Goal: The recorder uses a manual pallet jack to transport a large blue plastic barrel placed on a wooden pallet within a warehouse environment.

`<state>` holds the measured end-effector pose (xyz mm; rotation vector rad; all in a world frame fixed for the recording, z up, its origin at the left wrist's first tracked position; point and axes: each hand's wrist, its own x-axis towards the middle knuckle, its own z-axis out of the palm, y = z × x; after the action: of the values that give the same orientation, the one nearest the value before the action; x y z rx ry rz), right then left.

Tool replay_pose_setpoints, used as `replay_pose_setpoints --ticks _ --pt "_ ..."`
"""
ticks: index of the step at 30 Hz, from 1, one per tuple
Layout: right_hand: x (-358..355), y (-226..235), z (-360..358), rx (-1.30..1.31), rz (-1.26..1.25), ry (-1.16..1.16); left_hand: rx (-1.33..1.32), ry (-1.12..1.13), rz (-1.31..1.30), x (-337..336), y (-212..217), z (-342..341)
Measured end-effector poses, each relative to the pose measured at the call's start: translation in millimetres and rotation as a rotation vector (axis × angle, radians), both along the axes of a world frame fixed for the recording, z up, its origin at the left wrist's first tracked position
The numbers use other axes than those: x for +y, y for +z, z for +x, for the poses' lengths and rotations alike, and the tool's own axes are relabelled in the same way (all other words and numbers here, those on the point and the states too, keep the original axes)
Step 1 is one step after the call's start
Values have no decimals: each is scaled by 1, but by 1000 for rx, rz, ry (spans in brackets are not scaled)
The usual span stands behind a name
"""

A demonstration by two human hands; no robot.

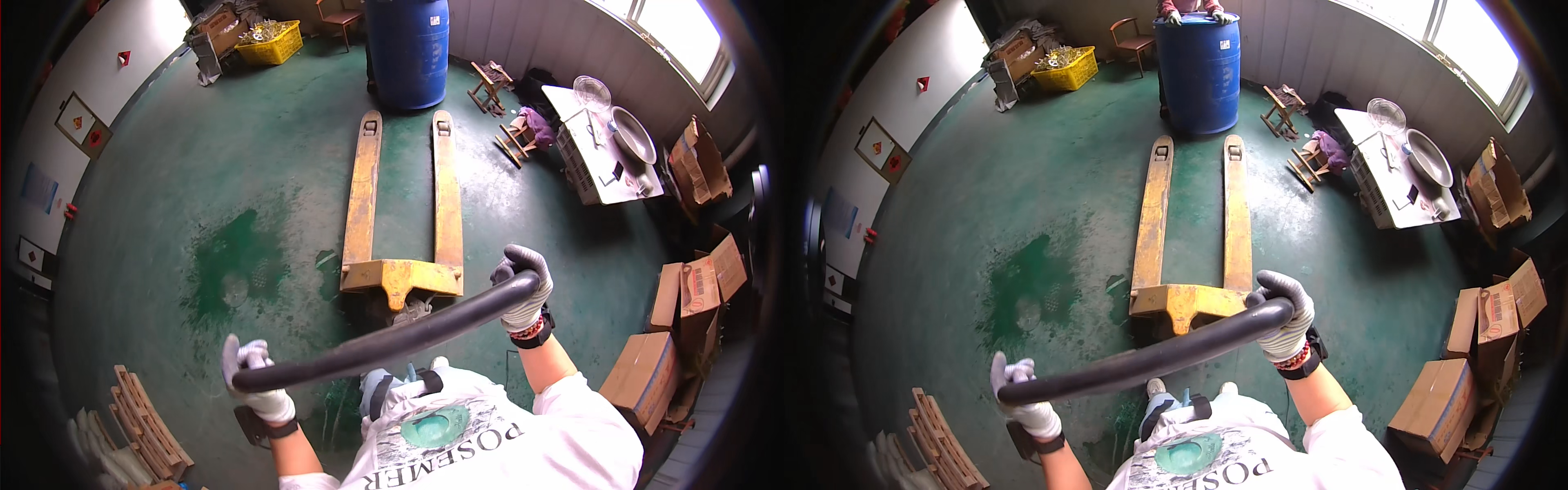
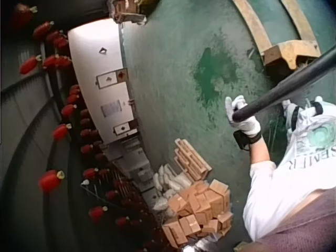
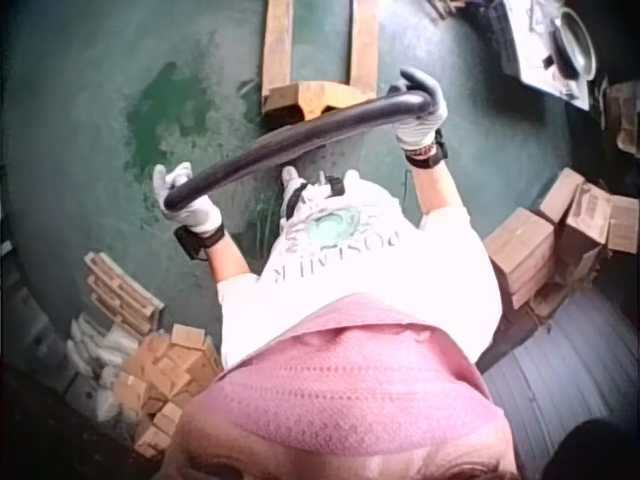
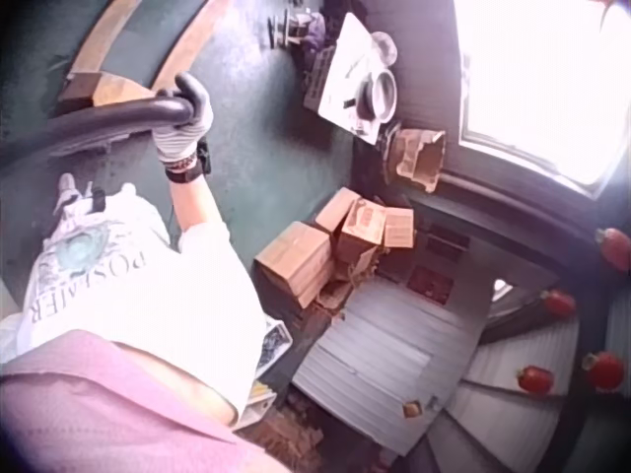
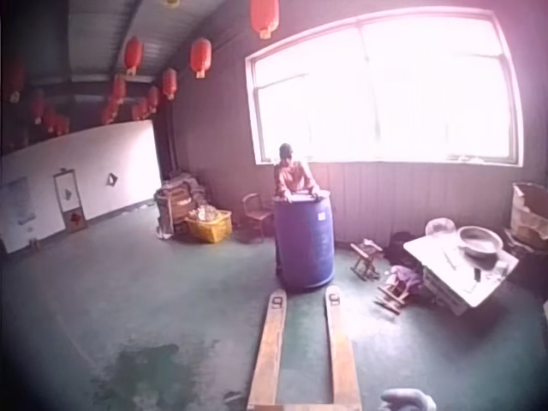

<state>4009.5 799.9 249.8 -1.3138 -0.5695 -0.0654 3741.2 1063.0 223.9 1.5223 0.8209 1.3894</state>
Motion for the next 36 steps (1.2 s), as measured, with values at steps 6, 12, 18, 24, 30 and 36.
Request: replay_pose_setpoints --ticks 6,12,18,24,30,36 --pt "42 -8 23 -225 -203 -140 -44 -104 35 57 -17 17" --pt "21 -17 22 -130 -211 -284 -31 -191 128 46 -16 27" --pt "12 -5 30 -92 -61 -235 -17 -203 50 27 -6 31" --pt "22 -12 31 -122 -11 -272 8 -229 20 34 -9 29" --pt "24 -6 28 -134 -150 -354 35 -260 108 46 -9 26" --pt "45 -3 29 -116 -127 -369 42 -267 152 69 -11 39"
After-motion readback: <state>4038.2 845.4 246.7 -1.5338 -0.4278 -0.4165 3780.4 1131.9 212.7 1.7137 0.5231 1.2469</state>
